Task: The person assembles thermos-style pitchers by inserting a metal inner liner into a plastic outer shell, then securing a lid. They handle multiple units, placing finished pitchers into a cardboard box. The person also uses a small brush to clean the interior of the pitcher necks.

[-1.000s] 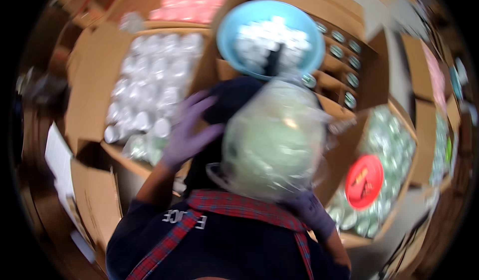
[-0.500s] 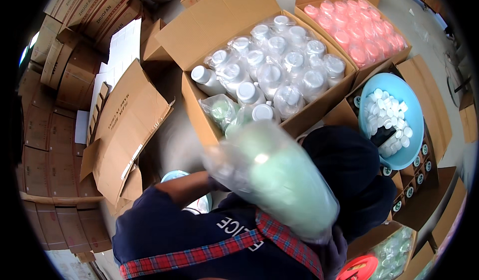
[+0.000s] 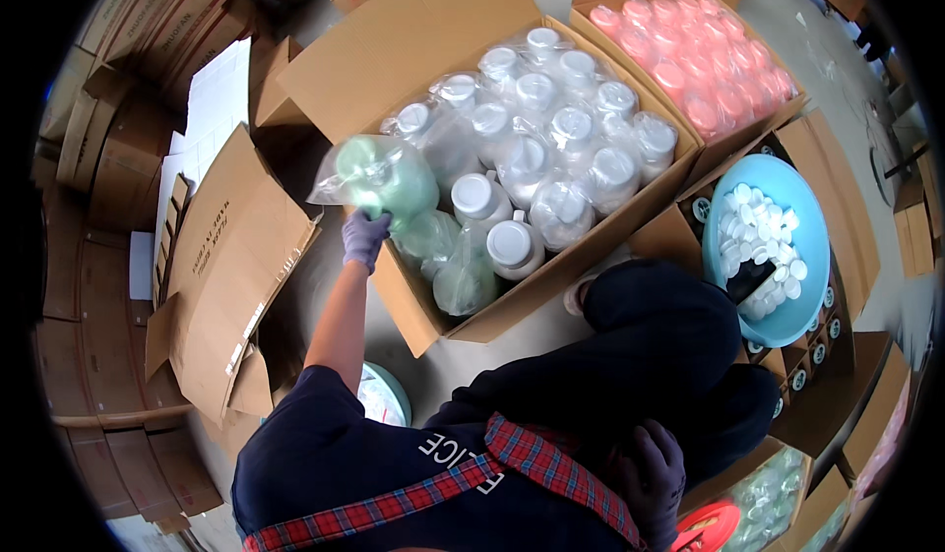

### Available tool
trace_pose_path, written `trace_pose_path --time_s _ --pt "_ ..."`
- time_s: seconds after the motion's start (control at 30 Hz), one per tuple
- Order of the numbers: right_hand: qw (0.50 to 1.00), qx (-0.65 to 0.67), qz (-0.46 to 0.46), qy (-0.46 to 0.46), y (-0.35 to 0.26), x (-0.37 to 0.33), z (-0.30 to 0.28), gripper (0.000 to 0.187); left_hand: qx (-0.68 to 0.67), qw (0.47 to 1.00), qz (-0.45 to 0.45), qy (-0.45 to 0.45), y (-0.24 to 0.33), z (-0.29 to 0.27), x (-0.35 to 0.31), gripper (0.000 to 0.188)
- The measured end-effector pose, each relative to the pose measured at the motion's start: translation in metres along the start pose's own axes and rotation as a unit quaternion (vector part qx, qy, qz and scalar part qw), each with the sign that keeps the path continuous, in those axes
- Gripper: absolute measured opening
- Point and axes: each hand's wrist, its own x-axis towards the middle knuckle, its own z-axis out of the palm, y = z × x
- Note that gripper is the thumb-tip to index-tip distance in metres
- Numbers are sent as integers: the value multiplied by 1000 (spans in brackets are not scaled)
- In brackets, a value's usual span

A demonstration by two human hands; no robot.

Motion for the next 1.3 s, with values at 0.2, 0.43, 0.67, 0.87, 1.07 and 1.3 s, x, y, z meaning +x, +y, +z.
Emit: trace_pose_path --time_s 0.2,0.43,0.67,0.87,1.07,1.3 --pt "998 3 40 41 18 -4 15 34 -130 981 -135 -46 70 -2 28 31" --pt "996 54 74 18 14 42 0 21 -19 986 -161 49 44 99 45 39" --pt "992 67 95 -48 30 56 -14 12 -267 905 -291 -161 21 174 89 52" --pt "989 71 126 -45 32 61 -15 11 -243 820 -254 -452 72 177 69 72" --pt "981 121 137 -68 35 73 -19 6 -31 884 -166 -436 59 130 73 46" --pt "958 148 177 -169 24 97 -36 5 299 924 80 -224 163 -36 127 33"
